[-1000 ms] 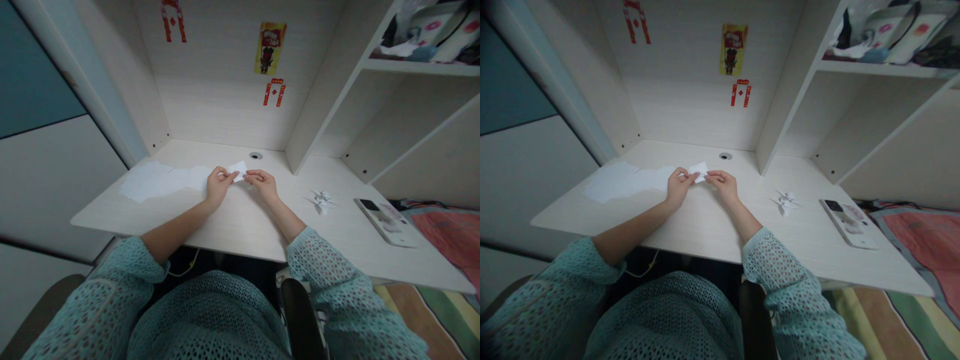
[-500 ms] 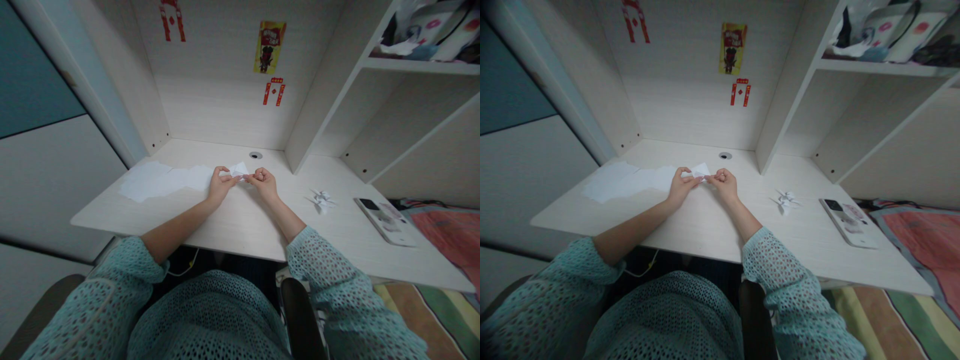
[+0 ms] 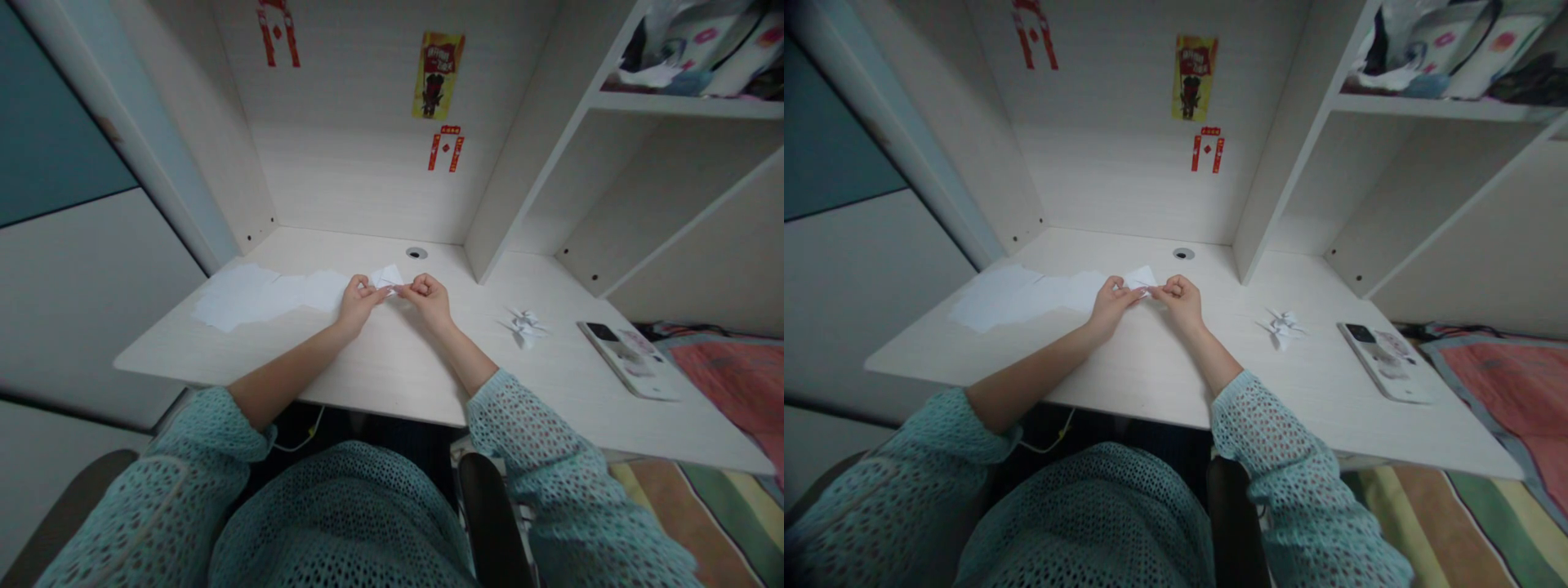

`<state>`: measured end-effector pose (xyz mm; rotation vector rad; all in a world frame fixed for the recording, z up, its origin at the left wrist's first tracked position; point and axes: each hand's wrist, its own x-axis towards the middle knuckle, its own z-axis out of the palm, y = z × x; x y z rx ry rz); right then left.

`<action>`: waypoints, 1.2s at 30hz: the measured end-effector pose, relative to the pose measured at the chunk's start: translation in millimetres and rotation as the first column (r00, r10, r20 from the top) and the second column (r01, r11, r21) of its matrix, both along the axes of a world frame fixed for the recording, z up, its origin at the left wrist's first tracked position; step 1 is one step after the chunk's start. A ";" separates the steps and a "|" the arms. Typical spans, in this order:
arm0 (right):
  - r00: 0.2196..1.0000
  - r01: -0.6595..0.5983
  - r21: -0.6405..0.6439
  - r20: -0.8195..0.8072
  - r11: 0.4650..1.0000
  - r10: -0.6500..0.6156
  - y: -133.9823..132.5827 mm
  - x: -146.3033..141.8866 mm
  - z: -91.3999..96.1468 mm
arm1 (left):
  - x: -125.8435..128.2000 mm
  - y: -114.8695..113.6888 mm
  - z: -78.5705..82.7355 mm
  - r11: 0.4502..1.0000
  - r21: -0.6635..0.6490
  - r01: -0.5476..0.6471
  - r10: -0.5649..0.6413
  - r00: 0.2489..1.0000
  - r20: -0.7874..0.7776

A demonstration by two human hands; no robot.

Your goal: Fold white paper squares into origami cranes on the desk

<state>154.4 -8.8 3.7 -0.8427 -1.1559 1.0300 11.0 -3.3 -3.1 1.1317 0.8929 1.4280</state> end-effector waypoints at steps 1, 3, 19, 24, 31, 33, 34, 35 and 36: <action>1.000 -0.001 0.001 -0.003 1.000 0.001 -0.1 0.2 0.4 | 0.1 -0.2 0.5 1.000 0.001 0.007 -0.007 1.000 0.010; 1.000 0.006 -0.002 0.007 1.000 -0.006 0.0 1.2 1.3 | 0.2 -0.8 2.0 1.000 0.001 0.024 -0.024 0.999 0.029; 0.993 0.036 -0.071 0.111 0.997 -0.028 10.9 6.8 -7.2 | 0.5 -0.6 1.0 0.999 0.046 0.024 -0.023 0.999 -0.024; 0.995 0.028 -0.055 0.102 0.998 -0.023 10.8 5.5 -9.9 | 1.4 2.5 -3.6 0.999 0.041 0.000 0.002 0.999 -0.038; 0.978 -0.036 -0.032 0.204 0.999 0.042 6.8 3.5 -11.9 | -1.1 3.9 -4.0 0.994 -0.022 -0.106 0.104 0.992 -0.077; 0.979 -0.043 -0.035 0.196 0.998 0.049 7.4 4.0 -12.3 | -3.6 5.6 -4.8 0.995 -0.027 -0.095 0.093 0.993 -0.070; 0.981 -0.046 -0.037 0.186 0.998 0.052 8.2 4.4 -12.6 | -4.7 6.7 -5.4 0.995 -0.030 -0.096 0.093 0.993 -0.068; 0.983 -0.049 -0.039 0.176 0.998 0.055 9.1 5.0 -12.9 | -5.6 7.8 -5.9 0.994 -0.036 -0.099 0.097 0.993 -0.064; 0.984 -0.054 -0.039 0.169 0.998 0.060 10.1 5.6 -13.2 | -6.2 8.8 -6.4 0.994 -0.046 -0.101 0.098 0.993 -0.058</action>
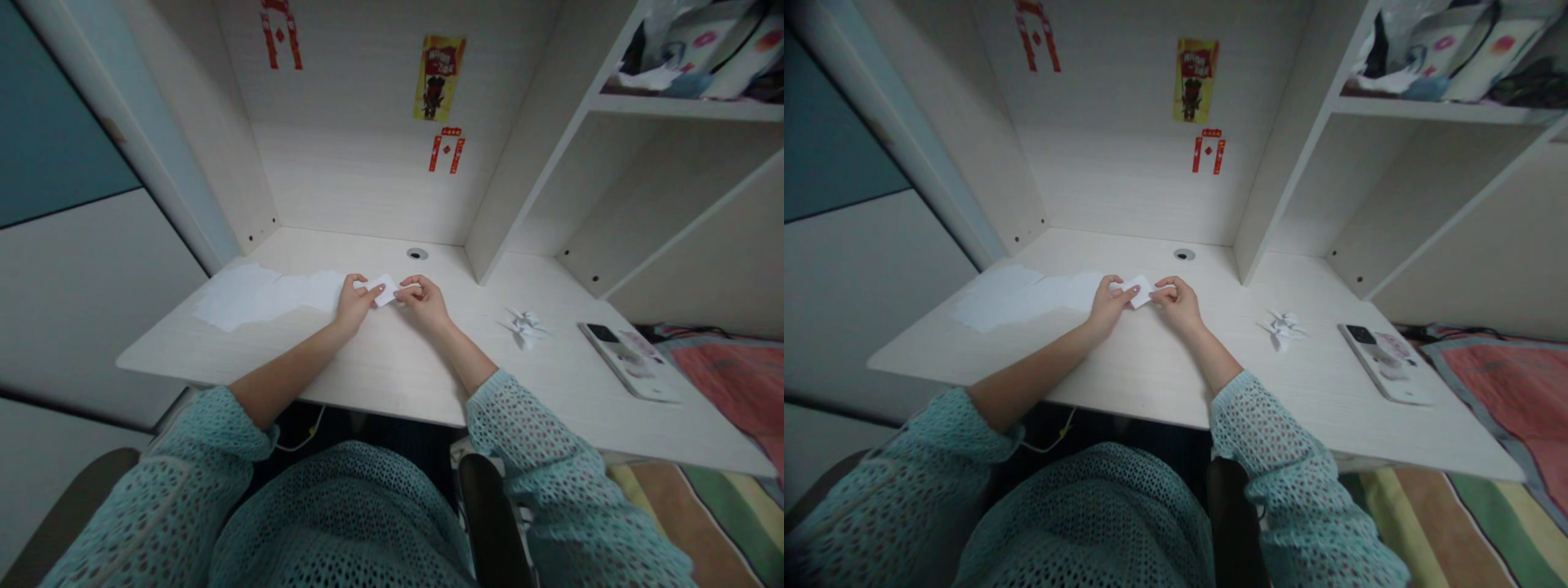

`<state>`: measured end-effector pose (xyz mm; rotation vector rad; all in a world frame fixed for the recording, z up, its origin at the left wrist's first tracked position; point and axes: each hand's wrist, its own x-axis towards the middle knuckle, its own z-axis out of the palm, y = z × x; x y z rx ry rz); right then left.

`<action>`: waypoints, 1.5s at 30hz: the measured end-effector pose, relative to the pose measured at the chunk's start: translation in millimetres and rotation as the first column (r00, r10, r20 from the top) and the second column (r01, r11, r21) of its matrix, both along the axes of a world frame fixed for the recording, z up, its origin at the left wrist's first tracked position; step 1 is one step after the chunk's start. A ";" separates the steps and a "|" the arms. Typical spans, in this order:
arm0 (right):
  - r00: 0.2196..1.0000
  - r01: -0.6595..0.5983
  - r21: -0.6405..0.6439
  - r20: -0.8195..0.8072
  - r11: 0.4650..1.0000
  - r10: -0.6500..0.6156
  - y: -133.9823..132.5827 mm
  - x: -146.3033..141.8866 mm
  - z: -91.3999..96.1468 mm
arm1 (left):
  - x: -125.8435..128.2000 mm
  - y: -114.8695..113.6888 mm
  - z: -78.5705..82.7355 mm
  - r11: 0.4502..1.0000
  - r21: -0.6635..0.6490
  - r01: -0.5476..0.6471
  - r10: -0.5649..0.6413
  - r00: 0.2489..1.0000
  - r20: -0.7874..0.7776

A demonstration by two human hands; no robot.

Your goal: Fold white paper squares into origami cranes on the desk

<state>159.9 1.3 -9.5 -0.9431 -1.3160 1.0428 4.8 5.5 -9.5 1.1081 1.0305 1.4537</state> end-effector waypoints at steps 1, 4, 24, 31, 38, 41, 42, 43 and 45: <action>1.000 -0.005 0.002 -0.002 1.000 0.005 0.8 0.5 -0.3 | -0.3 0.8 -0.4 1.000 -0.010 0.000 0.000 1.000 0.009; 1.000 -0.009 0.018 0.012 1.000 0.009 1.4 0.9 -0.4 | 0.1 1.6 -0.4 1.000 -0.020 0.012 -0.011 0.999 0.031; 0.993 -0.038 -0.126 -0.117 0.991 0.023 -7.6 -10.5 3.2 | 1.8 -4.3 2.6 0.979 0.202 0.037 -0.009 0.990 -0.137; 0.974 0.180 0.198 0.098 0.964 -0.202 -5.7 -0.6 5.0 | -0.8 -0.3 1.6 0.952 0.305 0.000 0.095 0.950 -0.299; 0.925 0.255 0.310 0.198 0.916 -0.325 -8.8 5.2 9.9 | -0.2 -7.7 8.2 0.931 0.343 0.126 0.016 0.924 -0.382; 0.943 0.231 0.301 0.163 0.925 -0.288 -8.5 4.0 10.6 | -0.8 -7.7 9.8 0.939 0.325 0.109 0.013 0.936 -0.351; 0.950 0.222 0.292 0.151 0.930 -0.274 -8.2 3.4 10.4 | -1.1 -7.5 9.8 0.942 0.320 0.106 0.009 0.941 -0.337; 0.955 0.215 0.281 0.138 0.935 -0.261 -7.9 2.9 10.0 | -1.3 -7.2 9.6 0.943 0.317 0.101 0.006 0.947 -0.320; 0.967 0.196 0.254 0.111 0.947 -0.230 -7.2 1.6 8.7 | -1.5 -6.7 8.6 0.942 0.322 0.096 -0.001 0.959 -0.283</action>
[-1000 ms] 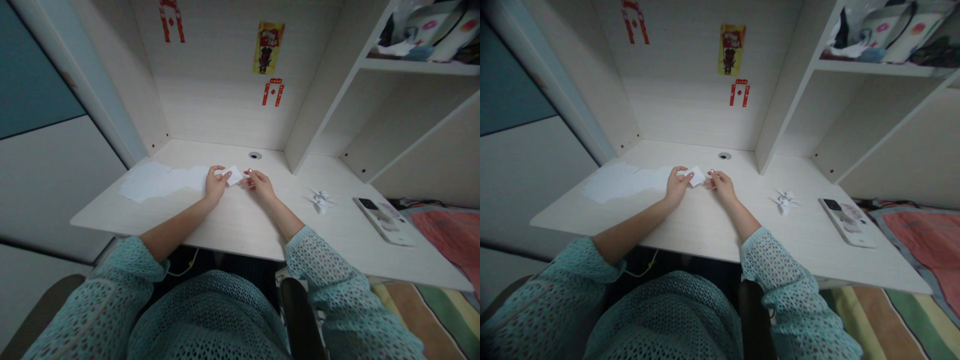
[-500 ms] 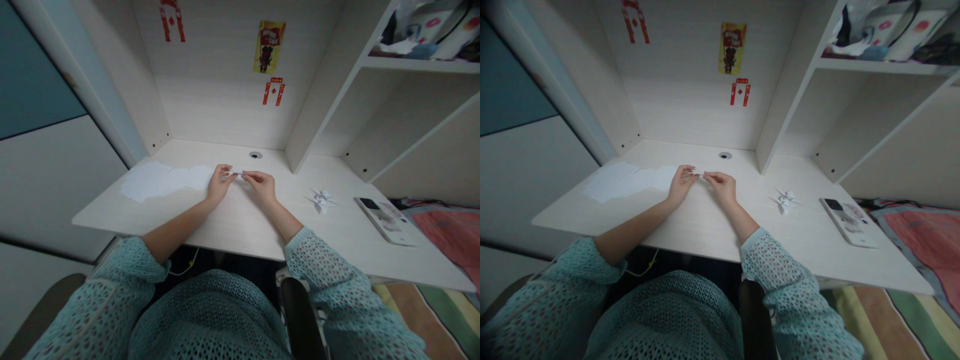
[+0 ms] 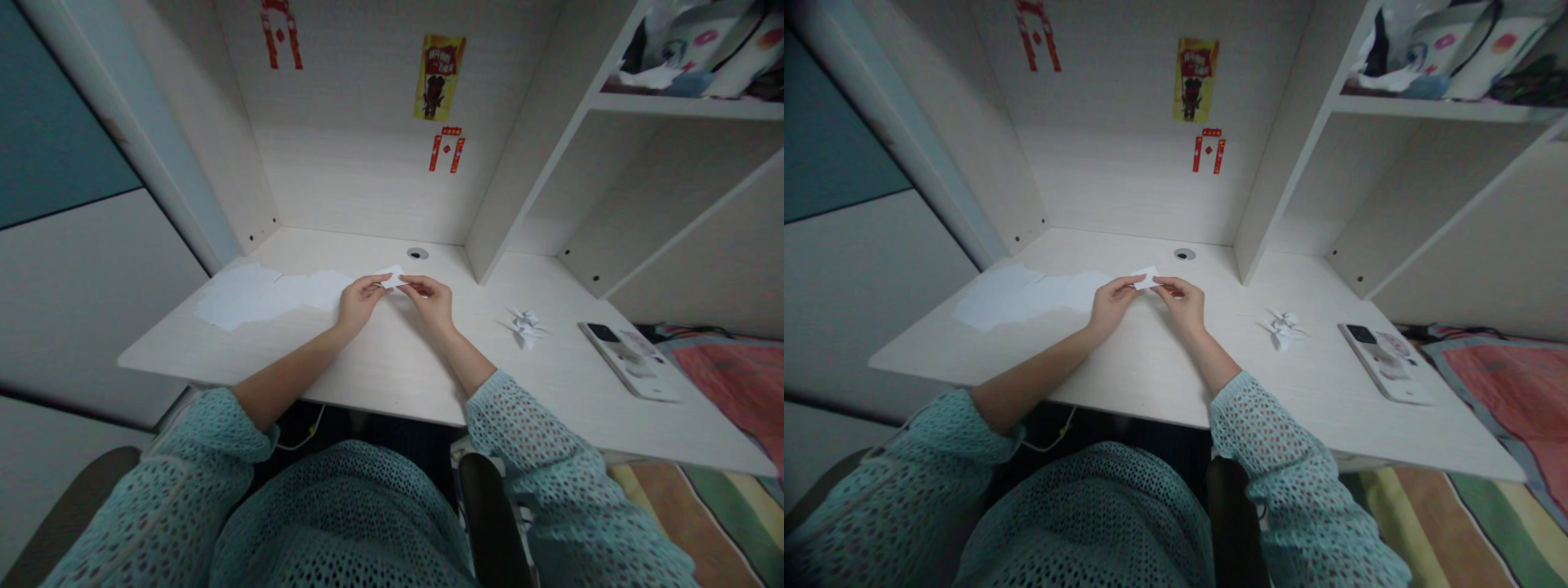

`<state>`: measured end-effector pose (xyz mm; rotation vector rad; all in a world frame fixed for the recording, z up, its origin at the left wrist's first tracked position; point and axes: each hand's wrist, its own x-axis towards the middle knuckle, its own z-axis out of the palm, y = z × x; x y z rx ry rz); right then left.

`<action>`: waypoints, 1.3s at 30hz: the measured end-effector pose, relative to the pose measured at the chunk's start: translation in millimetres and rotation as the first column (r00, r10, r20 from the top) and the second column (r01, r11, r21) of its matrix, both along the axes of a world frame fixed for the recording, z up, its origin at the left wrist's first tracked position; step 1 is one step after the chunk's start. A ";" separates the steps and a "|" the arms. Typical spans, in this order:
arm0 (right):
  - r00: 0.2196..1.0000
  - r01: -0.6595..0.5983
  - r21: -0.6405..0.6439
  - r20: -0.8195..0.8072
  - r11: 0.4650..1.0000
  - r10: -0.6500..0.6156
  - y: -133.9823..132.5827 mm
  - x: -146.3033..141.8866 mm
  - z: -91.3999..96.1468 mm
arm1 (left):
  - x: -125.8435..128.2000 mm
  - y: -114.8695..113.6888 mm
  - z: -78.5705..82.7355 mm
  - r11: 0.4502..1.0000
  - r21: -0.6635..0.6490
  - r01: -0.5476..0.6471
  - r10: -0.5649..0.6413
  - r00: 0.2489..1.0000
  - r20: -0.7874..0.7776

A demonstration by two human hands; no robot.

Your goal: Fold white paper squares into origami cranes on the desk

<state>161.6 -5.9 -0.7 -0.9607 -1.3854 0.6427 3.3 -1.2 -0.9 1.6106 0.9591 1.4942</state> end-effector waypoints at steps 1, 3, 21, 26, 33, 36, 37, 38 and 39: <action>1.000 -0.017 -0.011 -0.015 1.000 0.017 0.2 -0.6 -0.7 | -0.1 0.2 -0.6 1.000 0.003 0.004 -0.004 1.000 0.013; 0.998 -0.056 -0.033 -0.044 0.998 0.055 0.4 -1.7 -1.4 | -0.2 0.4 -1.3 1.000 0.005 0.005 -0.006 1.000 0.023; 0.967 -0.205 -0.202 -0.193 0.958 0.166 1.5 -3.9 3.3 | 5.6 -4.2 6.9 0.979 -0.203 0.019 0.032 0.969 0.246; 0.976 -0.147 -0.198 -0.186 0.969 0.110 1.0 -6.5 -0.4 | 6.8 -3.8 3.7 0.974 -0.220 0.050 0.015 0.959 0.283; 0.977 -0.153 -0.180 -0.178 0.972 0.121 0.4 -9.1 -3.0 | 4.3 0.5 -0.5 0.957 -0.276 0.091 0.008 0.940 0.340; 0.970 -0.171 -0.171 -0.203 0.970 0.135 1.2 -9.3 -3.9 | 3.6 2.2 -2.0 0.957 -0.271 0.102 -0.003 0.939 0.343; 0.967 -0.173 -0.161 -0.214 0.972 0.137 1.5 -9.2 -4.1 | 3.7 2.3 -2.2 0.958 -0.268 0.105 -0.006 0.939 0.343; 0.966 -0.171 -0.149 -0.222 0.974 0.135 1.8 -9.1 -4.1 | 3.8 2.3 -2.2 0.958 -0.266 0.107 -0.009 0.939 0.345; 0.965 -0.161 -0.137 -0.230 0.977 0.127 2.2 -8.9 -4.0 | 4.0 2.1 -2.1 0.958 -0.265 0.109 -0.011 0.938 0.347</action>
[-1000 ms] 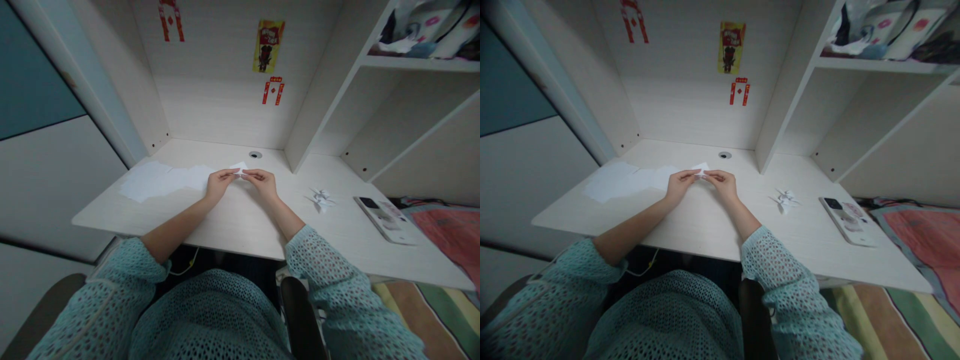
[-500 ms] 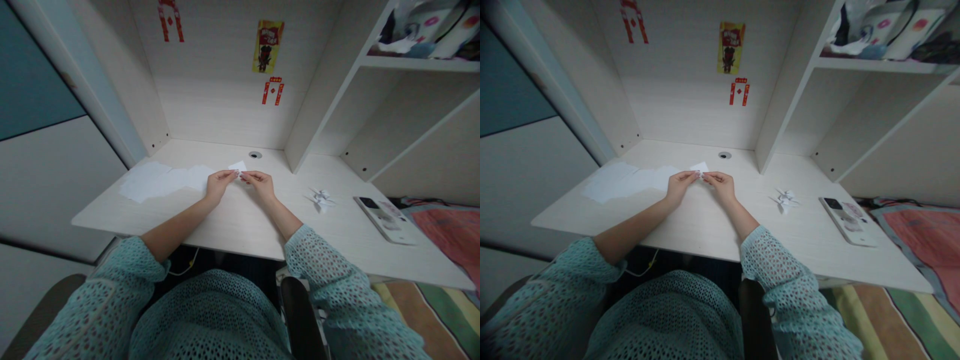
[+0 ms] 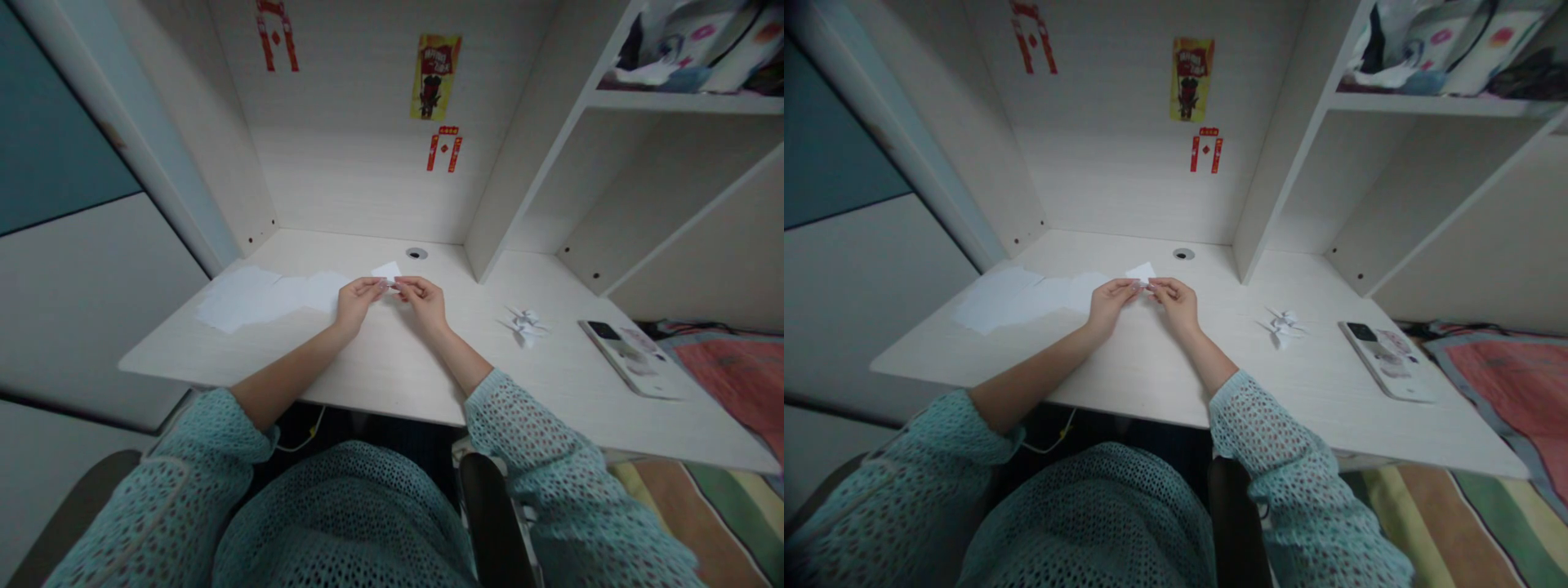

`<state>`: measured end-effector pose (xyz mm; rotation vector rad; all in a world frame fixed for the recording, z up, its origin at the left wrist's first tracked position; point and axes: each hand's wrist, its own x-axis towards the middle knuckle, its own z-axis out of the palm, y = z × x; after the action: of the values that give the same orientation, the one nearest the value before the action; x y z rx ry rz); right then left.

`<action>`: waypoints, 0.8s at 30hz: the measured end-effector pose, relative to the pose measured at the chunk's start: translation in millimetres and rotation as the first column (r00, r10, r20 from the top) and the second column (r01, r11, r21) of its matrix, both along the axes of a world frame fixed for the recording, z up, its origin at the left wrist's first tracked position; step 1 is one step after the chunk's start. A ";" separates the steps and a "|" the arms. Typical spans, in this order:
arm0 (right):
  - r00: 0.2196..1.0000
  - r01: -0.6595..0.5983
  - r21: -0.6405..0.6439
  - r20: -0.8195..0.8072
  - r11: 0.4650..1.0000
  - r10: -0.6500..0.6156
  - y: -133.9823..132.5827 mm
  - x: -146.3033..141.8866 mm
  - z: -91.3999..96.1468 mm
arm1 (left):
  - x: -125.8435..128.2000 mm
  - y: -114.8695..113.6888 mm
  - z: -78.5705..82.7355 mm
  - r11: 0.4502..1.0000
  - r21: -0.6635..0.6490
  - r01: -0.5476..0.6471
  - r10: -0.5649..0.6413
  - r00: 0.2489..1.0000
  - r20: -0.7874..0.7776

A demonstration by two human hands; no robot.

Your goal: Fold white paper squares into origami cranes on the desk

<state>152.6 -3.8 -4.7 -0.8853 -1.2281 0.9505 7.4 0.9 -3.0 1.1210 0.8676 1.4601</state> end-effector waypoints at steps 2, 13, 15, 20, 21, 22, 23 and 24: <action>1.000 0.029 0.011 -0.008 1.000 -0.029 0.4 0.6 0.5 | 0.4 -0.6 0.4 1.000 0.000 0.002 -0.002 1.000 0.006; 0.998 0.053 -0.037 -0.019 0.998 -0.054 -1.0 1.7 2.7 | 0.1 0.7 -3.8 1.000 -0.019 -0.007 0.008 1.000 0.012; 0.998 0.059 -0.042 -0.002 0.997 -0.060 -0.4 1.8 2.3 | 0.2 0.2 -3.8 0.999 -0.032 -0.007 0.008 1.000 0.011; 0.999 0.045 -0.053 0.007 0.998 -0.045 -0.3 2.2 1.7 | 1.2 -1.8 -1.5 0.999 -0.046 0.000 0.001 1.000 0.029; 0.999 0.044 -0.054 0.000 0.998 -0.044 -0.5 2.3 1.6 | 1.5 -2.1 -1.1 0.999 -0.046 0.007 -0.005 0.999 0.039; 0.999 0.043 -0.054 -0.008 0.998 -0.044 -0.7 2.3 1.7 | 1.8 -2.4 -0.7 0.999 -0.047 0.011 -0.009 0.999 0.048; 0.999 0.044 -0.054 -0.015 0.998 -0.045 -1.0 2.2 1.8 | 2.1 -2.7 -0.5 0.999 -0.047 0.015 -0.012 0.998 0.055; 0.999 0.045 -0.055 -0.018 0.997 -0.046 -1.2 2.1 2.0 | 2.4 -2.9 -0.3 0.999 -0.046 0.016 -0.013 0.998 0.057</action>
<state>154.8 -5.0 -2.7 -0.9414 -1.1652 0.9576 9.8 -2.1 -3.3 1.0443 0.8480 1.4462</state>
